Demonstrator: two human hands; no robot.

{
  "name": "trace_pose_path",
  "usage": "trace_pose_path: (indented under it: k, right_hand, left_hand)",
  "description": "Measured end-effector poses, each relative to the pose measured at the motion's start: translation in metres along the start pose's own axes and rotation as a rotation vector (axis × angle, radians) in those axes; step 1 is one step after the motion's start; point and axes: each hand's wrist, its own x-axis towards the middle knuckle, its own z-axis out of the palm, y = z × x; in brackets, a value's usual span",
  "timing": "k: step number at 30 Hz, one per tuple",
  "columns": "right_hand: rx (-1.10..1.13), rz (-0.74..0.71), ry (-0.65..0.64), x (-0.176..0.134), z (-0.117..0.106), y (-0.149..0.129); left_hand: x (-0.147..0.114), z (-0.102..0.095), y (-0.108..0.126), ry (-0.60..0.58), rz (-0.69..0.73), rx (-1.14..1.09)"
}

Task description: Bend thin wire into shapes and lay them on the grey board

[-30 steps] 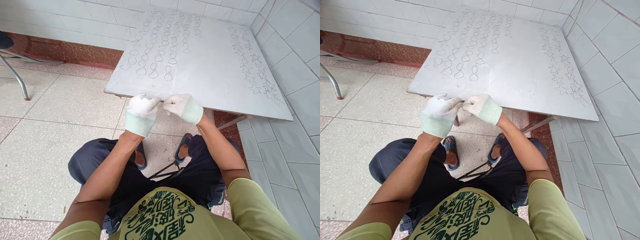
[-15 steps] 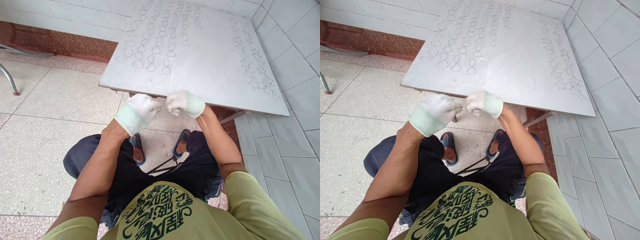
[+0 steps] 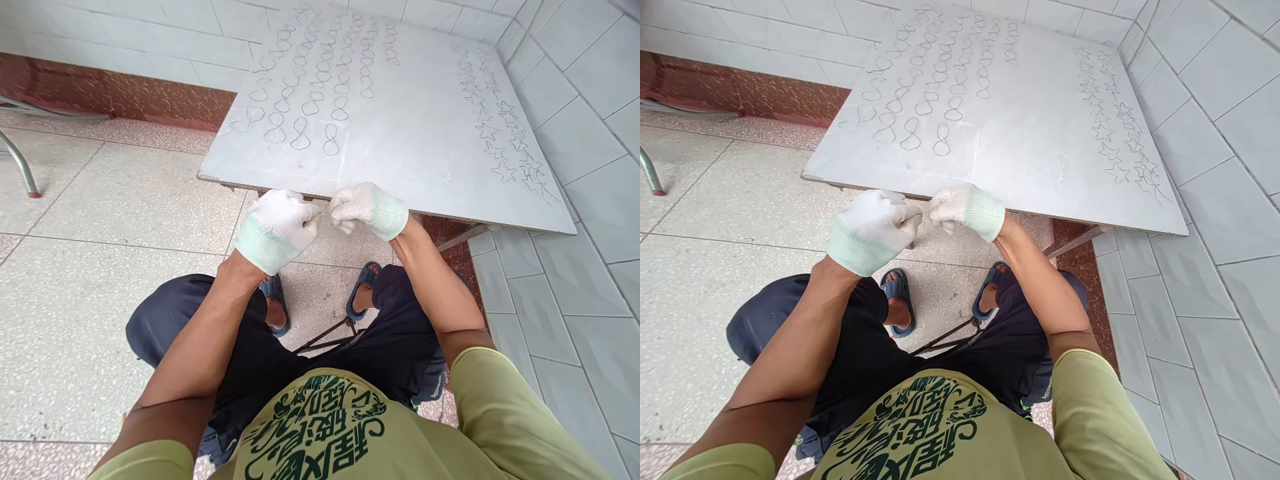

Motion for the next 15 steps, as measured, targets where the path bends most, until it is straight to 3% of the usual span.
trace_pose_path:
  k: [4, 11, 15]
  right_hand:
    - [-0.010, 0.003, -0.026, 0.000, 0.001, -0.003]
    - [-0.053, -0.040, 0.041, -0.002, 0.002, 0.000]
    - [-0.135, -0.074, 0.111, -0.003, 0.007, 0.000]
  left_hand:
    - [0.000, -0.001, 0.001, -0.001, 0.012, -0.006]
    - [-0.001, 0.005, 0.004, 0.064, 0.000, 0.024]
    - [-0.003, 0.016, 0.009, 0.158, -0.096, 0.034]
